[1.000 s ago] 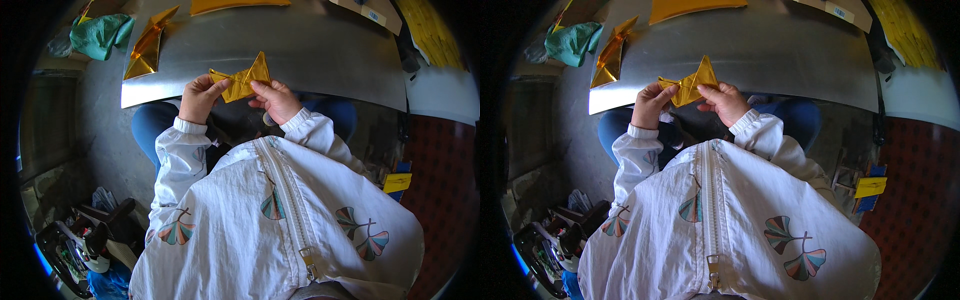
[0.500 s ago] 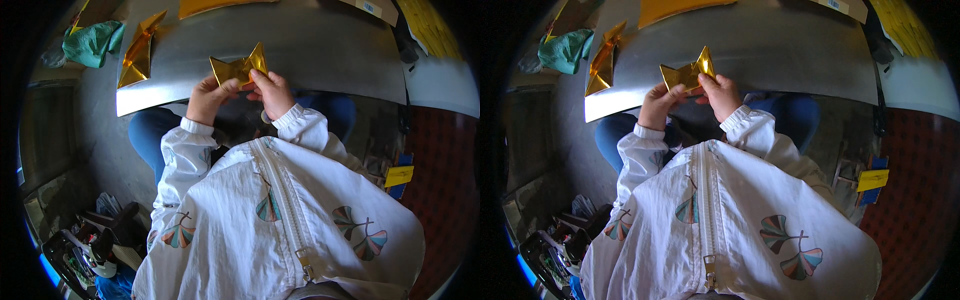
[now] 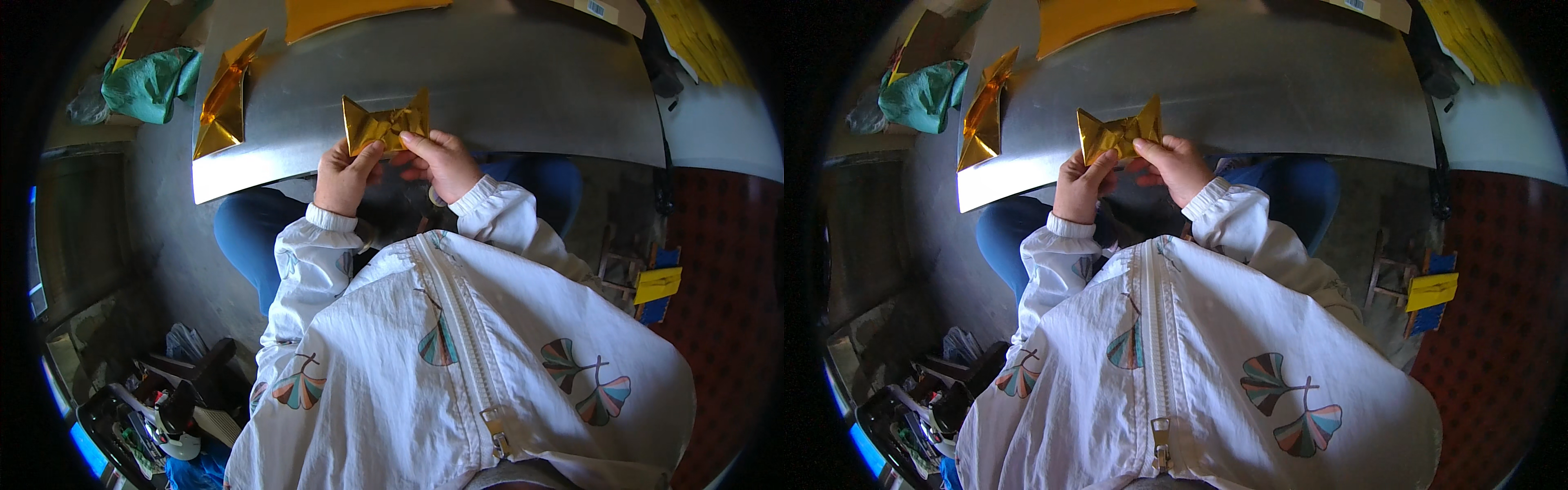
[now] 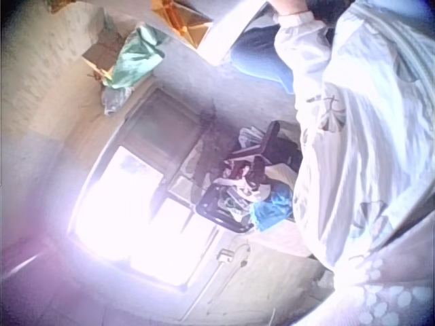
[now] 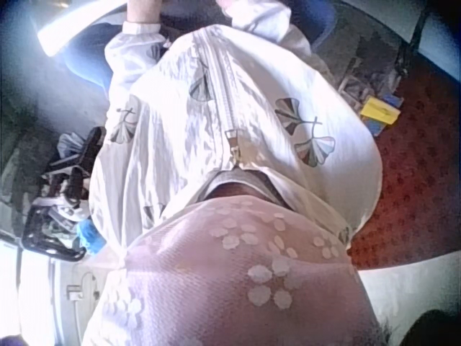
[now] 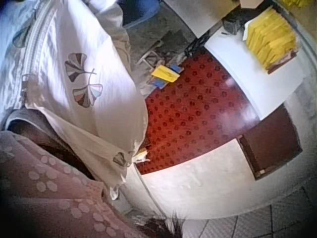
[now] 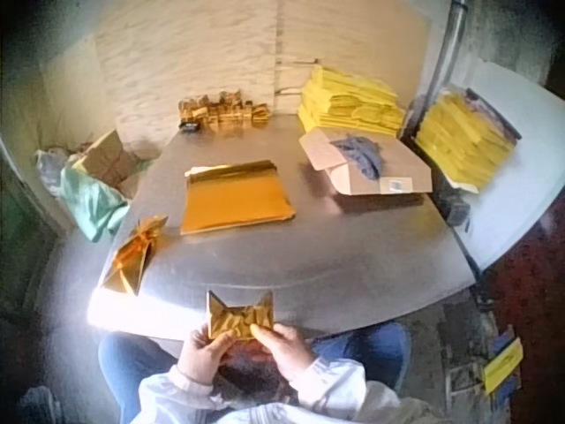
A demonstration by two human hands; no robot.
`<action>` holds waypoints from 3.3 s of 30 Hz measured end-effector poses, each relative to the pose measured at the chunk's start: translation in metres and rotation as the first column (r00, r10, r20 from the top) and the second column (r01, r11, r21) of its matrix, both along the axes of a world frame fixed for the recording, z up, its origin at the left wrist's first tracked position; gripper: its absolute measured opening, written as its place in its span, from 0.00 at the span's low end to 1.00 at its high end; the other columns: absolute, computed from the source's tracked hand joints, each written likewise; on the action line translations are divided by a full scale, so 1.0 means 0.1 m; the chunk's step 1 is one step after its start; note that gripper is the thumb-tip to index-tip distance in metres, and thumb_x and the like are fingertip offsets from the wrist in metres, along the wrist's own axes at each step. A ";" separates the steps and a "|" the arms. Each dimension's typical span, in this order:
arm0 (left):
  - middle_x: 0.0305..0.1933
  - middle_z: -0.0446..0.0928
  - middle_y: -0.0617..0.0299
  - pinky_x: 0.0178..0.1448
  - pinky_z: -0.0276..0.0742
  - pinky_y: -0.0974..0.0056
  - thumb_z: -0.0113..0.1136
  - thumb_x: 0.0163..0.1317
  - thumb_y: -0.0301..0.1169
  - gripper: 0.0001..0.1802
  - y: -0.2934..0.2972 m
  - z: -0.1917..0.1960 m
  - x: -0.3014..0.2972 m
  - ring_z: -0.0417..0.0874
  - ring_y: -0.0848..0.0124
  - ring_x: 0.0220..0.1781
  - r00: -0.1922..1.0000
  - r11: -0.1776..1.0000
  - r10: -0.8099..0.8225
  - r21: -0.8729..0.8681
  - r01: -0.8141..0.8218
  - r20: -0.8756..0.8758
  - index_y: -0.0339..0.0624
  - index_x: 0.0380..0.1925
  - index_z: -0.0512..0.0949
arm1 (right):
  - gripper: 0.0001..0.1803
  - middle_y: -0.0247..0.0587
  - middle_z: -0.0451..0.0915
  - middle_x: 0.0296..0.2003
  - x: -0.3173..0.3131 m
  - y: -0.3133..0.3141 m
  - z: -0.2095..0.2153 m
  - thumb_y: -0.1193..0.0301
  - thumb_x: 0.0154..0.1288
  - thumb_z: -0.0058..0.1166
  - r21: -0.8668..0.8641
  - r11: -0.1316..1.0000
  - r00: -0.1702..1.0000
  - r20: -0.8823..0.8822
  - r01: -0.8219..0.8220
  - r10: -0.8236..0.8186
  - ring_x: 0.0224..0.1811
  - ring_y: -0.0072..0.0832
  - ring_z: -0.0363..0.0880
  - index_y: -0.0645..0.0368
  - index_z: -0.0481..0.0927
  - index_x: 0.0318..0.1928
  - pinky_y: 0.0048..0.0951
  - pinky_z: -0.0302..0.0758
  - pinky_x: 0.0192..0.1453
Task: The person folds a square sheet of gold paper by hand into a small pyramid-shaped packet, pressing creases and tucking flaps to form a closed container. The finished packet is placed on the table.
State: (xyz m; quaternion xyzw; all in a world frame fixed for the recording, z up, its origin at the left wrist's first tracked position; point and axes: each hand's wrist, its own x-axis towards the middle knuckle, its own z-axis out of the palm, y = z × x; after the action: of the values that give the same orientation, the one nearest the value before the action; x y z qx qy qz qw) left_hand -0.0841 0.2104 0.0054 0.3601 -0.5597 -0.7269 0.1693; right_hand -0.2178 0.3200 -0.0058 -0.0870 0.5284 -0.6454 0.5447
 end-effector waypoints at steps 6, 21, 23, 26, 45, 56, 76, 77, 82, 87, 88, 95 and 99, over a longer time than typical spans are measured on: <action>0.27 0.79 0.67 0.29 0.70 0.76 0.65 0.63 0.39 0.13 -0.06 0.07 0.02 0.75 0.79 0.22 0.992 0.994 -0.087 0.075 0.080 0.092 0.43 0.40 0.80 | 0.13 0.37 0.81 0.40 -0.14 0.02 0.03 0.64 0.73 0.50 -0.022 0.999 0.995 -0.099 0.025 -0.027 0.38 0.22 0.82 0.60 0.79 0.47 0.22 0.82 0.38; 0.56 0.78 0.57 0.62 0.70 0.53 0.63 0.58 0.36 0.22 -0.05 -0.13 -0.24 0.74 0.61 0.64 0.950 0.027 0.095 -0.954 0.298 0.299 0.45 0.53 0.76 | 0.13 0.48 0.81 0.43 -0.46 -0.35 0.06 0.64 0.59 0.63 0.387 0.905 0.064 -0.922 0.174 0.382 0.44 0.44 0.79 0.59 0.80 0.39 0.41 0.74 0.51; 0.69 0.67 0.59 0.73 0.57 0.53 0.60 0.62 0.44 0.30 0.03 -0.20 -0.23 0.63 0.61 0.73 0.897 0.047 0.042 -0.898 0.438 0.440 0.48 0.63 0.69 | 0.15 0.47 0.80 0.48 -0.44 -0.34 0.03 0.65 0.59 0.64 0.337 0.923 0.073 -0.941 0.188 0.329 0.50 0.42 0.79 0.58 0.81 0.45 0.40 0.73 0.56; 0.73 0.60 0.62 0.76 0.50 0.51 0.51 0.63 0.58 0.37 0.06 -0.27 -0.25 0.56 0.63 0.76 0.837 0.075 0.046 -0.837 0.542 0.546 0.53 0.68 0.63 | 0.18 0.44 0.77 0.55 -0.38 -0.28 -0.06 0.70 0.63 0.59 0.059 0.989 -0.151 -0.985 0.137 0.080 0.51 0.40 0.79 0.56 0.79 0.53 0.43 0.69 0.61; 0.72 0.63 0.62 0.72 0.54 0.44 0.62 0.50 0.60 0.43 0.10 -0.23 -0.28 0.60 0.63 0.74 0.879 0.112 0.071 -0.880 0.462 0.471 0.54 0.65 0.68 | 0.29 0.40 0.65 0.68 -0.38 -0.13 0.03 0.55 0.68 0.46 0.425 0.884 -0.260 -0.847 0.195 0.464 0.51 0.41 0.75 0.55 0.69 0.65 0.51 0.53 0.71; 0.72 0.63 0.63 0.73 0.51 0.43 0.62 0.52 0.57 0.41 0.10 -0.24 -0.28 0.60 0.66 0.75 0.871 0.131 0.090 -0.873 0.470 0.483 0.56 0.65 0.67 | 0.34 0.36 0.57 0.72 -0.36 -0.18 -0.06 0.47 0.70 0.41 0.474 0.880 -0.283 -0.841 0.028 0.462 0.54 0.38 0.74 0.52 0.64 0.69 0.52 0.48 0.72; 0.73 0.61 0.55 0.75 0.49 0.47 0.63 0.50 0.59 0.47 0.01 -0.17 -0.20 0.58 0.59 0.75 0.889 0.166 -0.043 -0.874 0.457 0.457 0.46 0.67 0.65 | 0.27 0.47 0.59 0.70 -0.19 -0.23 -0.04 0.62 0.71 0.44 0.448 0.886 -0.258 -0.848 0.115 0.463 0.64 0.42 0.69 0.55 0.66 0.67 0.52 0.53 0.72; 0.73 0.60 0.54 0.75 0.49 0.47 0.63 0.50 0.60 0.49 0.01 -0.16 -0.18 0.58 0.58 0.75 0.904 0.198 -0.029 -0.884 0.423 0.426 0.45 0.67 0.64 | 0.26 0.47 0.59 0.70 -0.20 -0.22 -0.04 0.62 0.71 0.44 0.438 0.891 -0.289 -0.843 0.117 0.453 0.66 0.41 0.67 0.55 0.66 0.67 0.52 0.52 0.73; 0.72 0.59 0.46 0.75 0.46 0.46 0.60 0.53 0.61 0.52 -0.12 -0.10 -0.08 0.57 0.55 0.75 0.909 0.297 0.082 -0.881 0.369 0.408 0.35 0.68 0.59 | 0.26 0.50 0.61 0.69 -0.28 -0.23 -0.06 0.63 0.71 0.45 0.433 0.900 -0.287 -0.857 0.049 0.428 0.69 0.42 0.64 0.57 0.66 0.67 0.49 0.53 0.73; 0.60 0.71 0.40 0.67 0.65 0.48 0.53 0.66 0.34 0.28 -0.23 -0.07 -0.14 0.71 0.47 0.64 0.991 0.728 0.091 -0.686 -0.002 0.093 0.28 0.62 0.63 | 0.26 0.53 0.62 0.68 -0.29 -0.24 -0.04 0.68 0.70 0.47 0.363 0.931 -0.207 -0.914 -0.032 0.349 0.67 0.46 0.66 0.63 0.67 0.66 0.46 0.57 0.72; 0.55 0.76 0.41 0.56 0.76 0.56 0.53 0.66 0.25 0.24 -0.19 -0.09 -0.19 0.81 0.53 0.54 0.992 0.797 0.122 -0.597 -0.091 0.012 0.26 0.61 0.65 | 0.25 0.53 0.62 0.68 -0.28 -0.25 -0.05 0.69 0.69 0.48 0.331 0.942 -0.185 -0.930 -0.044 0.318 0.67 0.47 0.66 0.63 0.67 0.65 0.45 0.59 0.71; 0.46 0.81 0.51 0.43 0.81 0.68 0.63 0.60 0.25 0.27 -0.14 -0.19 -0.34 0.84 0.70 0.40 0.967 0.870 0.245 -0.422 -0.254 -0.075 0.27 0.59 0.69 | 0.31 0.56 0.61 0.68 -0.23 -0.33 -0.15 0.73 0.62 0.56 0.045 0.998 -0.051 -0.998 -0.032 0.043 0.67 0.50 0.66 0.67 0.65 0.65 0.40 0.66 0.68; 0.45 0.82 0.50 0.40 0.82 0.70 0.65 0.59 0.27 0.26 -0.23 -0.11 -0.36 0.85 0.70 0.39 0.964 0.935 0.264 -0.243 -0.260 -0.019 0.29 0.57 0.72 | 0.35 0.55 0.60 0.69 -0.21 -0.31 -0.13 0.74 0.60 0.61 0.074 0.996 0.111 -0.992 0.054 0.067 0.68 0.50 0.65 0.66 0.63 0.66 0.39 0.69 0.67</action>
State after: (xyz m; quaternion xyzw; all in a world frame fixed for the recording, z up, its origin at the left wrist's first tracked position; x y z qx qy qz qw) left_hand -0.1197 0.1878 -0.0057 0.4131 -0.5927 -0.6212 0.3034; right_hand -0.2391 0.2892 -0.0190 -0.4726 0.7852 -0.3956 0.0599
